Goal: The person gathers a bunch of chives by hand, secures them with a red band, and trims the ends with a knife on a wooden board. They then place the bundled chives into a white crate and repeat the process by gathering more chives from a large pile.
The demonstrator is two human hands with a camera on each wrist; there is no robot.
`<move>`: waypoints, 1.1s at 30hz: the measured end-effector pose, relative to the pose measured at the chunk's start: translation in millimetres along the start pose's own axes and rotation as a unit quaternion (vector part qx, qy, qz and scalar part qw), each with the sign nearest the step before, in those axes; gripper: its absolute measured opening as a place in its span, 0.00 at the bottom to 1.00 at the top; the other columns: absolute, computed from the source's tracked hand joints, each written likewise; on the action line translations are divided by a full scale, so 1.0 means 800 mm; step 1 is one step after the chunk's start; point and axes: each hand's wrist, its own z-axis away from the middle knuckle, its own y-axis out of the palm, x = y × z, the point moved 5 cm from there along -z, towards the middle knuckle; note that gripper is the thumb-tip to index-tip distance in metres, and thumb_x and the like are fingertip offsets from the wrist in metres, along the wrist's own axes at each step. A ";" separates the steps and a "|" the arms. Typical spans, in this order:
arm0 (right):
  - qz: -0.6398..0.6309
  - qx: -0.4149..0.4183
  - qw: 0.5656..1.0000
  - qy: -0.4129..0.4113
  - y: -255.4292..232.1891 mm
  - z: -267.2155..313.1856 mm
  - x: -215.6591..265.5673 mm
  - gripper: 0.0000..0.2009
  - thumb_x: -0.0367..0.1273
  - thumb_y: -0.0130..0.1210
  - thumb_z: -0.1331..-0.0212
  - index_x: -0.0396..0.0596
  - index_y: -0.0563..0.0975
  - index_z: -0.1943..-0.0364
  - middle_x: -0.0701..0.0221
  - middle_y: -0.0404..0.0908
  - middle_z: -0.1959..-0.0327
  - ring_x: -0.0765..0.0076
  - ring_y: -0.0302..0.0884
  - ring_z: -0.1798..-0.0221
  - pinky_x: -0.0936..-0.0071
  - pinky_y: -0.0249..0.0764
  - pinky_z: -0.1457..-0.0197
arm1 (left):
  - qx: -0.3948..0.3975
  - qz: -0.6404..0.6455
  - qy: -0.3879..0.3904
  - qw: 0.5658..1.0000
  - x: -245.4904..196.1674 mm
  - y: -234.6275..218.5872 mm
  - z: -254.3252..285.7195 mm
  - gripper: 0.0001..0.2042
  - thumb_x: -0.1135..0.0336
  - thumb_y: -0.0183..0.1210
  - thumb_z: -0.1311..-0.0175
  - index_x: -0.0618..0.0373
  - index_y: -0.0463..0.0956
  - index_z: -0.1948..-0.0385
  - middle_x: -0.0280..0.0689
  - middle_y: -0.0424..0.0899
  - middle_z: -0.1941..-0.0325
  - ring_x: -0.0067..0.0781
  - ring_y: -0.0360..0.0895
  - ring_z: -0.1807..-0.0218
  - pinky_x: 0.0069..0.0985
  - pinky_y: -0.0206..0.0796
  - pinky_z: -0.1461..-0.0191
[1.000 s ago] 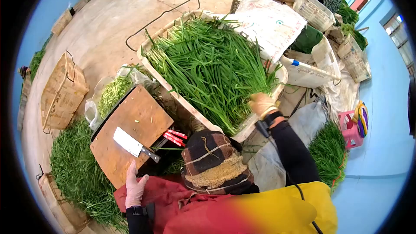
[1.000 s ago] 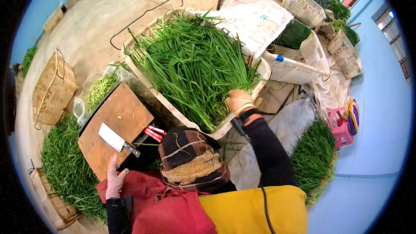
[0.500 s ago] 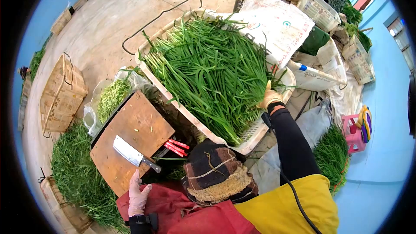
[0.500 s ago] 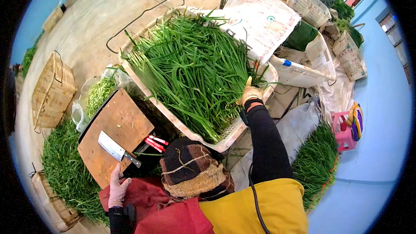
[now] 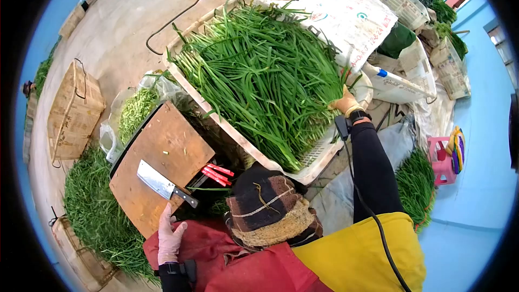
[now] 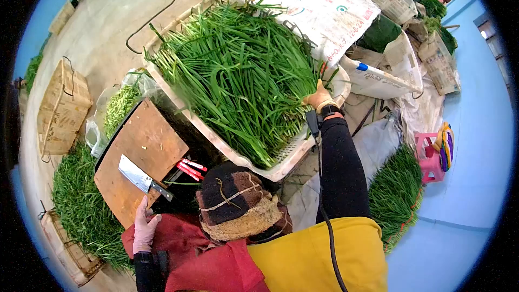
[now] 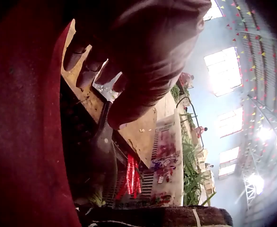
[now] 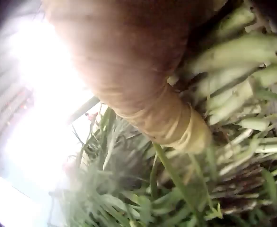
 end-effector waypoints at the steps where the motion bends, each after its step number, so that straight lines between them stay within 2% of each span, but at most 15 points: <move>1: 0.001 0.000 1.000 0.002 0.014 -0.018 -0.015 0.51 0.40 0.66 0.47 0.37 0.42 0.27 0.49 0.62 0.31 0.57 0.66 0.32 0.73 0.67 0.35 | 0.003 -0.005 0.002 1.000 -0.002 0.000 0.000 0.40 0.79 0.65 0.51 0.51 0.60 0.31 0.37 0.69 0.36 0.33 0.72 0.48 0.29 0.68 0.44; 3: 0.077 0.006 0.992 0.101 0.055 -0.074 -0.063 0.57 0.46 0.70 0.51 0.37 0.40 0.27 0.52 0.58 0.29 0.62 0.60 0.29 0.76 0.60 0.31 | 0.006 -0.011 0.004 1.000 -0.004 0.000 -0.002 0.40 0.79 0.65 0.51 0.51 0.60 0.31 0.37 0.69 0.36 0.33 0.72 0.48 0.28 0.68 0.44; 5: 0.086 0.039 0.984 0.152 0.027 0.010 0.017 0.38 0.46 0.53 0.34 0.55 0.47 0.25 0.77 0.56 0.25 0.58 0.60 0.28 0.52 0.57 0.28 | 0.001 -0.009 0.005 1.000 -0.003 0.000 -0.003 0.40 0.78 0.65 0.51 0.51 0.60 0.31 0.37 0.69 0.36 0.32 0.72 0.48 0.28 0.67 0.44; 6: 0.359 0.135 0.924 0.009 0.047 0.007 0.029 0.38 0.47 0.51 0.33 0.55 0.46 0.25 0.77 0.54 0.24 0.62 0.58 0.27 0.57 0.56 0.28 | 0.001 -0.009 0.005 1.000 -0.002 0.000 -0.003 0.40 0.78 0.65 0.51 0.51 0.60 0.31 0.37 0.69 0.36 0.32 0.72 0.48 0.28 0.67 0.44; 7: 0.593 0.217 0.763 -0.135 0.071 0.010 0.029 0.38 0.49 0.49 0.33 0.55 0.45 0.25 0.78 0.53 0.24 0.66 0.57 0.26 0.62 0.55 0.27 | 0.000 0.001 0.006 1.000 0.000 0.000 -0.003 0.40 0.78 0.65 0.51 0.52 0.60 0.31 0.36 0.69 0.36 0.32 0.72 0.48 0.28 0.67 0.44; 8: 0.270 0.182 0.943 0.072 0.057 0.024 0.026 0.47 0.48 0.57 0.40 0.44 0.39 0.27 0.64 0.54 0.26 0.61 0.61 0.29 0.67 0.61 0.29 | -0.001 0.011 0.009 1.000 0.000 0.001 -0.004 0.39 0.78 0.65 0.51 0.52 0.60 0.31 0.36 0.69 0.36 0.32 0.72 0.48 0.28 0.67 0.44; 9: -0.111 0.025 0.971 0.209 0.041 0.042 0.024 0.57 0.47 0.66 0.47 0.34 0.33 0.29 0.50 0.55 0.28 0.56 0.66 0.32 0.71 0.66 0.31 | -0.001 0.013 0.010 1.000 0.000 0.000 -0.005 0.39 0.78 0.65 0.51 0.52 0.60 0.31 0.36 0.69 0.36 0.32 0.72 0.48 0.28 0.67 0.44; 10: -0.066 0.014 0.973 0.223 0.052 0.040 0.022 0.46 0.48 0.57 0.39 0.43 0.41 0.27 0.63 0.55 0.26 0.59 0.60 0.29 0.64 0.60 0.29 | 0.001 0.006 0.011 1.000 -0.001 -0.001 -0.005 0.39 0.78 0.65 0.51 0.52 0.60 0.31 0.36 0.69 0.36 0.32 0.72 0.48 0.28 0.67 0.45; 13: -0.065 0.009 0.978 0.198 0.071 0.048 0.020 0.51 0.49 0.63 0.45 0.37 0.43 0.28 0.56 0.56 0.27 0.60 0.55 0.26 0.67 0.53 0.26 | 0.001 0.014 0.010 1.000 0.001 -0.001 -0.004 0.39 0.78 0.65 0.50 0.53 0.60 0.31 0.37 0.69 0.36 0.32 0.72 0.48 0.28 0.68 0.45; 16: -0.039 0.003 0.978 0.203 0.086 0.059 0.034 0.65 0.47 0.72 0.56 0.36 0.30 0.29 0.49 0.56 0.28 0.58 0.62 0.29 0.72 0.60 0.28 | -0.001 0.034 0.001 0.999 0.004 0.000 -0.006 0.39 0.78 0.65 0.51 0.53 0.60 0.31 0.37 0.70 0.36 0.32 0.72 0.49 0.27 0.68 0.45; 20: -0.073 -0.002 0.980 0.186 0.078 0.067 0.040 0.65 0.45 0.72 0.55 0.37 0.28 0.29 0.49 0.59 0.30 0.57 0.64 0.30 0.70 0.62 0.29 | -0.001 0.036 0.006 0.999 0.003 -0.001 -0.005 0.39 0.78 0.65 0.51 0.54 0.60 0.32 0.38 0.70 0.37 0.32 0.72 0.49 0.27 0.68 0.45; 23: -0.050 0.033 0.984 0.166 0.089 0.044 0.025 0.61 0.44 0.72 0.56 0.38 0.36 0.28 0.53 0.61 0.30 0.59 0.66 0.32 0.71 0.64 0.31 | 0.000 0.025 0.006 1.000 0.000 -0.002 -0.004 0.39 0.78 0.65 0.50 0.54 0.60 0.31 0.38 0.70 0.37 0.32 0.72 0.49 0.28 0.68 0.45; 25: -0.070 -0.052 0.991 0.100 0.140 -0.035 -0.043 0.39 0.39 0.73 0.58 0.34 0.69 0.41 0.60 0.80 0.46 0.60 0.78 0.45 0.71 0.70 0.40 | 0.001 0.022 0.008 1.000 -0.003 -0.002 -0.004 0.39 0.78 0.65 0.50 0.54 0.59 0.31 0.38 0.69 0.37 0.32 0.72 0.49 0.28 0.68 0.45; 27: -0.183 0.001 0.983 -0.020 0.084 0.026 0.010 0.23 0.40 0.71 0.55 0.39 0.81 0.57 0.62 0.85 0.58 0.60 0.81 0.53 0.69 0.73 0.46 | 0.005 0.017 0.007 1.000 -0.002 -0.002 -0.003 0.39 0.78 0.64 0.50 0.54 0.59 0.31 0.38 0.69 0.37 0.32 0.73 0.49 0.27 0.68 0.45; 33: -0.185 0.037 0.982 -0.018 0.062 0.043 0.022 0.19 0.39 0.68 0.49 0.43 0.82 0.56 0.64 0.86 0.58 0.62 0.81 0.53 0.70 0.74 0.46 | 0.010 0.029 -0.004 1.000 0.003 -0.001 -0.004 0.39 0.78 0.64 0.49 0.54 0.59 0.31 0.36 0.69 0.35 0.31 0.73 0.49 0.26 0.68 0.46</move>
